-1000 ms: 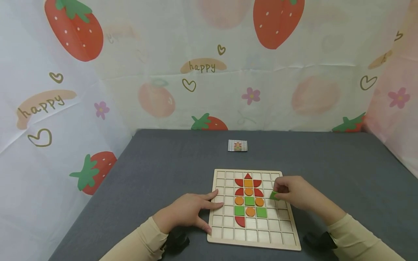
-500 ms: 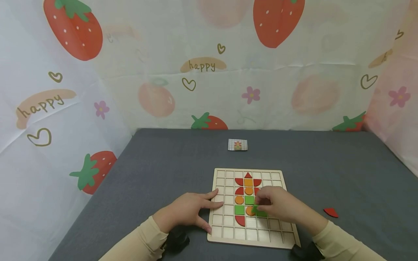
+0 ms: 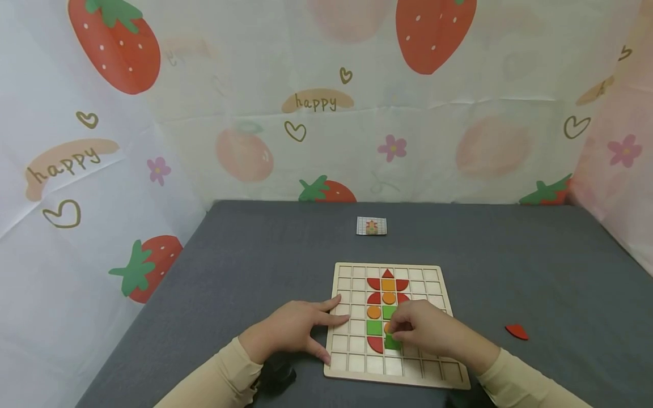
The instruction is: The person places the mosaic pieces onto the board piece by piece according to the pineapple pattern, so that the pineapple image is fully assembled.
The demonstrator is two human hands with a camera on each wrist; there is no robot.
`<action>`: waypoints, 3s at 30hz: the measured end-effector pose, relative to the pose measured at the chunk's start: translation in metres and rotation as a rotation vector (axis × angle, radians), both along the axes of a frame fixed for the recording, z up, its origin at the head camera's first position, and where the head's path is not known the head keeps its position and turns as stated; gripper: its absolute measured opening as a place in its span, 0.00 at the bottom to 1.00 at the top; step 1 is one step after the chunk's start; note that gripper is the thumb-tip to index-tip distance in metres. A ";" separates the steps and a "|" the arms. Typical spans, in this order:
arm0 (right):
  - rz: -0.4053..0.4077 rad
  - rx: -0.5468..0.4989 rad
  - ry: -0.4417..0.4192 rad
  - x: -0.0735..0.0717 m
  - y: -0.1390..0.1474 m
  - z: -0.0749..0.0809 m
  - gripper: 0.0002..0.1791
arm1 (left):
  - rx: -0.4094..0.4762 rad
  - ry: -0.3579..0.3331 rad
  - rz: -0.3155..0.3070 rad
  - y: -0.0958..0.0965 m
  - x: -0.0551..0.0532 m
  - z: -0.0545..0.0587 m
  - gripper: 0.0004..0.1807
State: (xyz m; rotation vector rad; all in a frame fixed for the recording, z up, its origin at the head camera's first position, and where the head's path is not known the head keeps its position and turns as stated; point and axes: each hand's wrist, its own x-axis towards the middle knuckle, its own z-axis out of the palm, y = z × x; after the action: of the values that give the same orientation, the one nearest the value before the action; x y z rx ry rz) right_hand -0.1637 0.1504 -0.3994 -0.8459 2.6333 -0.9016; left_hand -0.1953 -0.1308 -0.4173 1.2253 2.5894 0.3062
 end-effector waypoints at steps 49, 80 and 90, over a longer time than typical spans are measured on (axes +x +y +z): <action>-0.076 0.012 0.010 -0.010 0.028 0.013 0.05 | 0.006 0.012 -0.013 -0.001 -0.001 -0.001 0.44; -0.303 0.110 -0.096 -0.006 0.172 0.012 0.07 | 0.017 0.020 -0.021 -0.001 0.000 -0.002 0.44; -0.266 0.081 -0.240 -0.005 0.196 0.000 0.12 | 0.014 0.000 -0.013 -0.001 0.000 0.000 0.44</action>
State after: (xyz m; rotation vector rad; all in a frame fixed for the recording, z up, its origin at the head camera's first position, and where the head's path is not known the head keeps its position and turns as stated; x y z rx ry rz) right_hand -0.1685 0.3461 -0.3991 -0.3465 2.5842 -0.8884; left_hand -0.1949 -0.1321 -0.4174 1.2470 2.5823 0.3227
